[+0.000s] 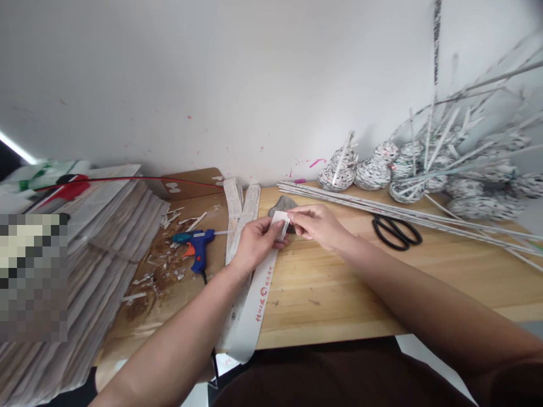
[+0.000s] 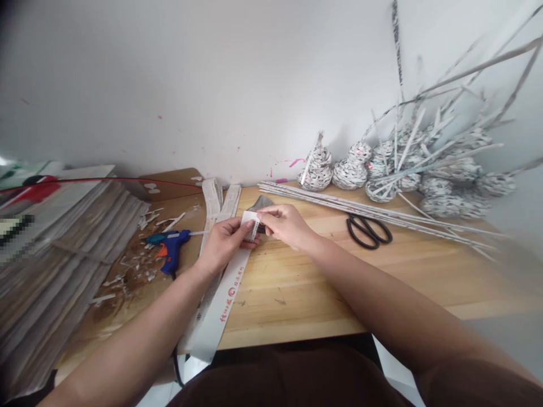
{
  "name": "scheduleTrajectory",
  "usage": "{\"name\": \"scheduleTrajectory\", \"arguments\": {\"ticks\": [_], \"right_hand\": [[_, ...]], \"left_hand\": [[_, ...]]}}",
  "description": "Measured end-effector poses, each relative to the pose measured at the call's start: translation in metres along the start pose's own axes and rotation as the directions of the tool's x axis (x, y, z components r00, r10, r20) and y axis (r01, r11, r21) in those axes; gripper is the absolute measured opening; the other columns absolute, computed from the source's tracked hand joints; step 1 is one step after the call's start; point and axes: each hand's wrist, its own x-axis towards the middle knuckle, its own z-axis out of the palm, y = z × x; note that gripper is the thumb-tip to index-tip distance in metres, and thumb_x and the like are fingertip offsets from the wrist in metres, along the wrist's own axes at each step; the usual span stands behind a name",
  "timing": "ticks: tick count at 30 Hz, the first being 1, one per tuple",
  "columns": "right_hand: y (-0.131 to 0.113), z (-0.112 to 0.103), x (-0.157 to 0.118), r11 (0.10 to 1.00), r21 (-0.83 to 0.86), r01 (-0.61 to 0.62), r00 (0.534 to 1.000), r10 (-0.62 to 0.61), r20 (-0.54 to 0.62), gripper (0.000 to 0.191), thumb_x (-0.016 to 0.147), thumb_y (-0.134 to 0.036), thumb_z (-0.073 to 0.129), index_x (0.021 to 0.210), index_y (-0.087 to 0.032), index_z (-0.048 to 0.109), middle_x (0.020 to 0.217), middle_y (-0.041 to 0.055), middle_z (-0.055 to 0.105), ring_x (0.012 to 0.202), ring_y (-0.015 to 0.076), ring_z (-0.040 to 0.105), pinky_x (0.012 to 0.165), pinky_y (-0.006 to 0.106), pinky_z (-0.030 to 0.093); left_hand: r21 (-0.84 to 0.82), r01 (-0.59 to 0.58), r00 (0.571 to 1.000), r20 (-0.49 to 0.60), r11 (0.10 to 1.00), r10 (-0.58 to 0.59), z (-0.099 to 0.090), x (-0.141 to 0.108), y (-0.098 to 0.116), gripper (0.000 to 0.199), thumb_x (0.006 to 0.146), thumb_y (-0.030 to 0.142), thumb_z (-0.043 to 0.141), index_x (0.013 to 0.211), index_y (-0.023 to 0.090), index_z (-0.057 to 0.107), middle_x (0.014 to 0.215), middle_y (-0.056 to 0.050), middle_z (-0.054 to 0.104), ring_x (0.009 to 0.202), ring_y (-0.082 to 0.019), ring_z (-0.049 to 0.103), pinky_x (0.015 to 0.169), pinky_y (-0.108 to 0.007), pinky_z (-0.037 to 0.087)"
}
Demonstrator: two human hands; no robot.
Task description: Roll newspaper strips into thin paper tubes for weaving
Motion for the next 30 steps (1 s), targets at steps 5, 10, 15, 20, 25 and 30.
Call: {"name": "scheduleTrajectory", "arguments": {"ticks": [5,10,15,20,25,30], "right_hand": [[0.003,0.002,0.001,1.0,0.011,0.003,0.999,-0.002,-0.053,0.034,0.074,-0.047,0.069,0.075,-0.013,0.069,0.046,-0.0031,0.048,0.041,0.0062,0.034,0.039,0.021,0.018],[0.006,0.002,0.003,1.0,0.003,0.007,0.995,-0.007,-0.102,0.033,0.071,-0.046,0.071,0.075,-0.013,0.071,0.044,-0.0031,0.049,0.04,0.0066,0.036,0.039,0.021,0.02],[0.009,0.002,0.003,1.0,-0.004,0.022,0.993,-0.022,-0.114,0.032,0.071,-0.045,0.072,0.07,-0.014,0.069,0.044,-0.0033,0.049,0.041,0.0069,0.038,0.04,0.021,0.022],[0.01,0.002,0.004,1.0,0.027,-0.003,0.996,0.005,-0.092,0.035,0.072,-0.049,0.072,0.068,-0.015,0.065,0.042,-0.0041,0.047,0.038,0.0059,0.034,0.038,0.021,0.019],[0.007,-0.003,0.006,0.983,0.174,-0.06,0.996,0.071,-0.058,0.038,0.074,-0.052,0.068,0.074,-0.015,0.064,0.061,-0.0005,0.056,0.042,0.0063,0.043,0.037,0.019,0.02],[0.007,-0.006,0.005,0.995,0.099,-0.026,1.0,0.024,0.021,0.035,0.073,-0.048,0.071,0.081,-0.014,0.067,0.062,-0.0007,0.057,0.046,0.0069,0.046,0.039,0.019,0.024]], "left_hand": [[0.013,0.003,1.0,0.006,1.0,-0.003,0.001,-0.001,0.001,0.037,0.081,0.049,0.064,0.09,0.014,0.068,0.077,-0.006,0.071,0.067,-0.018,0.068,0.061,-0.029,0.059],[0.021,0.012,1.0,0.024,1.0,-0.012,0.002,-0.002,0.002,0.035,0.081,0.047,0.064,0.089,0.013,0.068,0.076,-0.007,0.07,0.066,-0.017,0.067,0.062,-0.029,0.058],[0.021,0.031,0.999,0.029,0.999,-0.032,0.003,-0.003,0.003,0.034,0.08,0.046,0.065,0.089,0.013,0.068,0.074,-0.006,0.07,0.067,-0.017,0.067,0.063,-0.029,0.058],[0.007,0.044,0.999,0.017,0.999,-0.044,0.002,-0.002,0.001,0.036,0.08,0.048,0.065,0.09,0.014,0.069,0.076,-0.007,0.072,0.067,-0.019,0.068,0.061,-0.029,0.057],[-0.051,0.057,0.998,-0.001,0.997,-0.058,0.0,0.0,0.0,0.04,0.077,0.05,0.068,0.091,0.012,0.069,0.074,-0.008,0.072,0.066,-0.019,0.069,0.06,-0.029,0.058],[-0.06,0.081,0.997,-0.01,0.995,-0.082,-0.002,0.0,-0.001,0.04,0.077,0.049,0.068,0.092,0.012,0.07,0.076,-0.009,0.072,0.066,-0.018,0.069,0.06,-0.028,0.057]]}}
